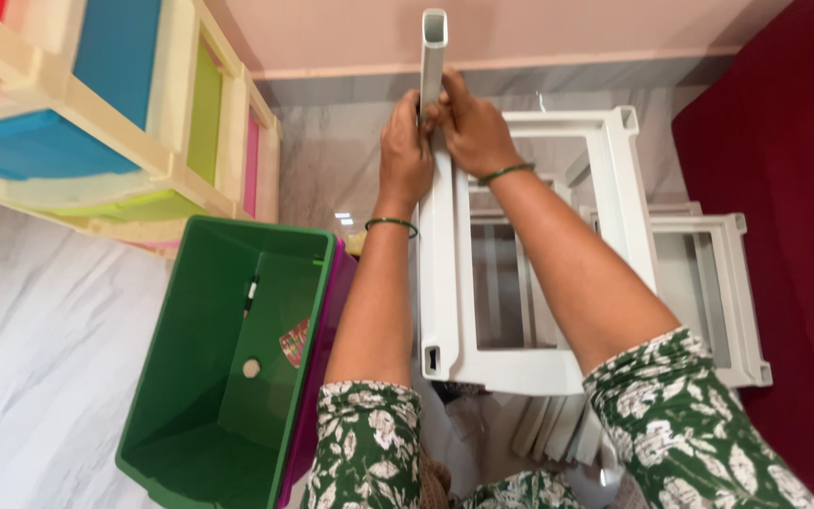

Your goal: The person assembles a white plastic storage unit by inserting vertical support rods into the frame and attaching drawer-like components. The person works on the floor, handling multiple white plastic parts and rods to build the structure.

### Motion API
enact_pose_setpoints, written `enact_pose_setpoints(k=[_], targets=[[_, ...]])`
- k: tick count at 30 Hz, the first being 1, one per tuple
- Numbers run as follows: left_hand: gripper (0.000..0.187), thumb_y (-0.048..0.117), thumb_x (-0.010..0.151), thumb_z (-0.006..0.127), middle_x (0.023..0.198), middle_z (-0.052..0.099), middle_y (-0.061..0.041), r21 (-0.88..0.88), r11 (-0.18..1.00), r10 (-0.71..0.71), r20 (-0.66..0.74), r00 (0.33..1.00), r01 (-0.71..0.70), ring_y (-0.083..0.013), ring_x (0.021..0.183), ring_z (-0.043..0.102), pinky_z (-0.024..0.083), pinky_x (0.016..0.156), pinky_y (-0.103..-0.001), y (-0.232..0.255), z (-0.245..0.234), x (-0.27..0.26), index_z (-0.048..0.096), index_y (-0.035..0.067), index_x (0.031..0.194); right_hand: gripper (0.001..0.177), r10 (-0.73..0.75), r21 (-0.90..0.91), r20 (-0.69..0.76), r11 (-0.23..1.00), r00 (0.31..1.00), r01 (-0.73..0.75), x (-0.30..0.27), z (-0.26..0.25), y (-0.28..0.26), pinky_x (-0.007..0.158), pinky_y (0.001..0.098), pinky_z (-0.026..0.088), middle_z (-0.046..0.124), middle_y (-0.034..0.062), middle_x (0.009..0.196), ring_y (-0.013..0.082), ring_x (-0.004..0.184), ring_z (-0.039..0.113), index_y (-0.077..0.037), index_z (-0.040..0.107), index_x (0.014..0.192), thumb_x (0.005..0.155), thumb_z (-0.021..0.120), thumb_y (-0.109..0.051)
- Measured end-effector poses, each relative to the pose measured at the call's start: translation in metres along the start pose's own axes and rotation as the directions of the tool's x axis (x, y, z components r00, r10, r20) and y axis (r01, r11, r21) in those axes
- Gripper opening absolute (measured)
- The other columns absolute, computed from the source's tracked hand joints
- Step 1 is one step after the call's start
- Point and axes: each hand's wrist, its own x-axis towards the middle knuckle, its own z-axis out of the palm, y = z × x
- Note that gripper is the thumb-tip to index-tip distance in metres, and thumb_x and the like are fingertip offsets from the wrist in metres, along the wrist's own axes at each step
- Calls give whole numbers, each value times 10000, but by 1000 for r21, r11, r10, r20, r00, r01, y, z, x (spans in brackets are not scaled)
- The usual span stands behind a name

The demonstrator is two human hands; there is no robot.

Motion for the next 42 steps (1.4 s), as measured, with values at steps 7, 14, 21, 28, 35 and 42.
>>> enact_pose_setpoints(k=[7, 14, 21, 28, 35, 42], targets=[[390, 53, 1054, 521, 1312, 622, -199, -233, 967, -92, 50, 994, 102, -372, 1176, 647, 527, 969, -438, -1, 3, 0, 473, 33, 1440, 439, 165, 53, 47, 984, 985, -168, -6, 9, -4, 819, 479, 530, 730, 128, 1128, 374, 1020, 686, -201, 399, 1485, 1065, 524, -212], [359, 155, 1073, 559, 1282, 660, -176, -337, 916, -191, 111, 975, 217, -309, 1145, 685, 549, 989, -383, -21, 12, 5, 532, 32, 1409, 430, 254, 127, 78, 957, 964, -262, -11, 5, -13, 913, 435, 538, 713, 145, 1219, 361, 1103, 681, -185, 530, 1403, 977, 586, -173], [334, 126, 1064, 537, 1275, 660, -182, -172, 963, -209, 21, 978, 209, -334, 1130, 676, 543, 960, -397, -14, 19, 5, 548, 30, 1384, 545, 207, 51, 35, 977, 978, -208, -8, 4, -24, 969, 447, 525, 697, 190, 1246, 417, 1161, 635, -133, 506, 1417, 885, 598, -68], [338, 131, 1056, 553, 1273, 659, -172, -89, 990, -113, -52, 992, 108, -358, 1204, 607, 489, 1029, -435, -10, 20, -1, 546, 48, 1384, 503, 360, 109, 40, 926, 932, -363, -7, 2, -40, 936, 442, 536, 714, 169, 1204, 390, 1117, 668, -220, 512, 1425, 938, 587, -119], [323, 117, 1050, 570, 1238, 672, -154, -105, 987, -125, -48, 991, 119, -343, 1192, 617, 497, 1031, -431, -5, 13, -3, 567, 62, 1368, 481, 350, 106, 8, 931, 937, -348, -9, 1, -50, 928, 455, 534, 712, 160, 1217, 386, 1128, 663, -241, 537, 1408, 950, 595, -106], [321, 114, 1037, 559, 1198, 677, -148, -159, 978, -135, 27, 990, 138, -326, 1135, 627, 508, 987, -423, -12, 15, 3, 546, 41, 1349, 448, 330, 105, -9, 939, 944, -328, -8, 10, -36, 969, 447, 527, 687, 169, 1272, 398, 1171, 636, -176, 523, 1382, 948, 583, -83]])
